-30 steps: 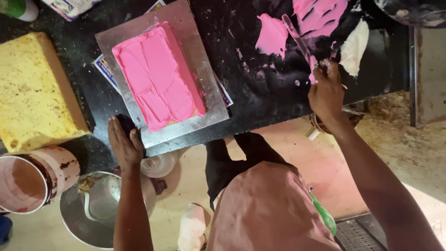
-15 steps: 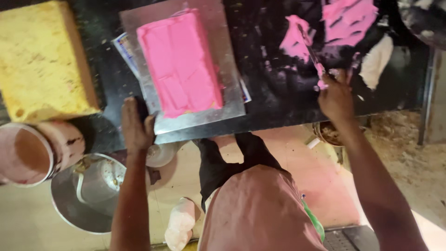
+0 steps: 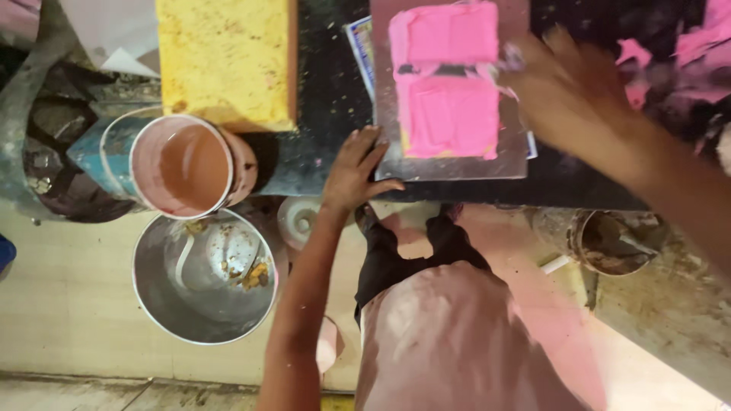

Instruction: The person spreads pink frosting over the top and sides of a rectangular cake using a metal spatula on a production counter.

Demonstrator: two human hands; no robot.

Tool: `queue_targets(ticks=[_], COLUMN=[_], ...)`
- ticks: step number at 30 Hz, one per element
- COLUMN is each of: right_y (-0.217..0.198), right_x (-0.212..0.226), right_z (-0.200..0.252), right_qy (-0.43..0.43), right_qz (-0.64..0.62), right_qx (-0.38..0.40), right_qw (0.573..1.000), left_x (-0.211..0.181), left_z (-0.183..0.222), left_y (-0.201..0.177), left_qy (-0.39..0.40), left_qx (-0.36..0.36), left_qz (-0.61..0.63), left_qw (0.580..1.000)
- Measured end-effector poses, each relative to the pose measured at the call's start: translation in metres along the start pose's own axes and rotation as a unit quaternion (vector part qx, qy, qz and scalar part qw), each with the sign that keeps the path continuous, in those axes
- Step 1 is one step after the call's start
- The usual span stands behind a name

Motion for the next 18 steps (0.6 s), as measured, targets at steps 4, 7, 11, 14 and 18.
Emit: queue_targets(ticks=[4, 7, 11, 14, 18], right_y=[-0.012, 0.008, 0.003, 0.006, 0.001], right_x=[0.052, 0.078, 0.092, 0.100, 0.108], right_z=[-0.078, -0.116, -0.126, -0.102, -0.091], right_qy=[-0.057, -0.093, -0.129, -0.132, -0.169], right_qz=[0.097, 0.303, 0.374, 0.344, 0.364], right_qx=[-0.010, 0.115, 0.131, 0.211, 0.206], right_qw=[0.994, 0.942, 0.909, 0.905, 0.892], left_x=[0.005, 0.012, 0.017, 0.018, 0.019], left_z=[0.006, 0.008, 0.011, 0.011, 0.012], left_y=[0.006, 0.011, 0.018, 0.019, 0.023], left_qy=[0.023, 0.016, 0.005, 0.005, -0.001], left_qx=[0.001, 0.009, 0.027, 0.018, 0.035], left_qz=[0.041, 0.050, 0.056, 0.043, 0.027], left_qw=[0.999, 0.999, 0.998, 0.999, 0.999])
Point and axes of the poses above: each hand's wrist, its own z-axis away from the middle knuckle, its own y-axis out of the palm, x = y × z, the point moved 8 cm from there along -z, towards the middle knuckle, and after that the axes turned 1 degree about -y, right-handed, at the moved point
